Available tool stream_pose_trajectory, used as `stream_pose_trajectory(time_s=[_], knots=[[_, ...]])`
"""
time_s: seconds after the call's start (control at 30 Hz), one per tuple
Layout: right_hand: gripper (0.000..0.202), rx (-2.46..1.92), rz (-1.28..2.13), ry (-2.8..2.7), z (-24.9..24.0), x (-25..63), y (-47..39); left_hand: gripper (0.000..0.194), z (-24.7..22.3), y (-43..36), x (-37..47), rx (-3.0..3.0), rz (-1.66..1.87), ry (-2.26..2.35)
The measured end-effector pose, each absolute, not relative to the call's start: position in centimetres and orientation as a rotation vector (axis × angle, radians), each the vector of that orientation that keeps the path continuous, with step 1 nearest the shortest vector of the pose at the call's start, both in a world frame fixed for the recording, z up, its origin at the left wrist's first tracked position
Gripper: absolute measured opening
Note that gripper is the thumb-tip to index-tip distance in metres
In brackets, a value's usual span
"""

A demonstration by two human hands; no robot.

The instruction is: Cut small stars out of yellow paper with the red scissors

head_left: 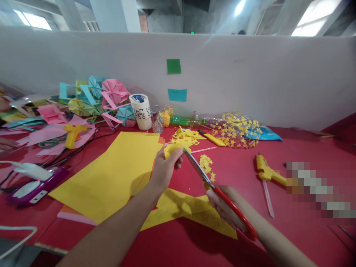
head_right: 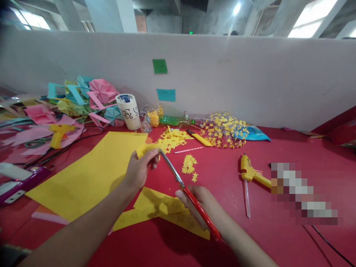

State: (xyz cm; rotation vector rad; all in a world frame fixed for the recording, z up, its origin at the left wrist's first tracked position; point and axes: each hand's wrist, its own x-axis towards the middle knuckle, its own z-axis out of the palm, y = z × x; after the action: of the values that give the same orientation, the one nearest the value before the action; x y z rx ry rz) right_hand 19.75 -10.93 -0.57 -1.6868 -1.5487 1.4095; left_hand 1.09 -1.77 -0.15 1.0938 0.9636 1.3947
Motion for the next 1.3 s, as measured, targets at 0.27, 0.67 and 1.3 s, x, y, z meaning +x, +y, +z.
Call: stream_pose_trajectory(time_s=[0.27, 0.67, 1.3], knots=[[0.052, -1.693, 1.425, -1.517, -0.7, 19.7, -10.9, 0.025, -0.2, -1.8, 1.1, 1.086, 1.4, 0.948], [0.051, -1.648, 1.468, -1.503, -0.7, 20.1, -10.7, 0.023, -0.1, -1.7, 1.1, 1.023, 1.442, 0.899], [0.056, -1.432, 1.631, -1.456, -2.1, 20.0, -10.8, 0.027, 0.4, -2.9, 1.8, 1.229, 1.294, 0.854]])
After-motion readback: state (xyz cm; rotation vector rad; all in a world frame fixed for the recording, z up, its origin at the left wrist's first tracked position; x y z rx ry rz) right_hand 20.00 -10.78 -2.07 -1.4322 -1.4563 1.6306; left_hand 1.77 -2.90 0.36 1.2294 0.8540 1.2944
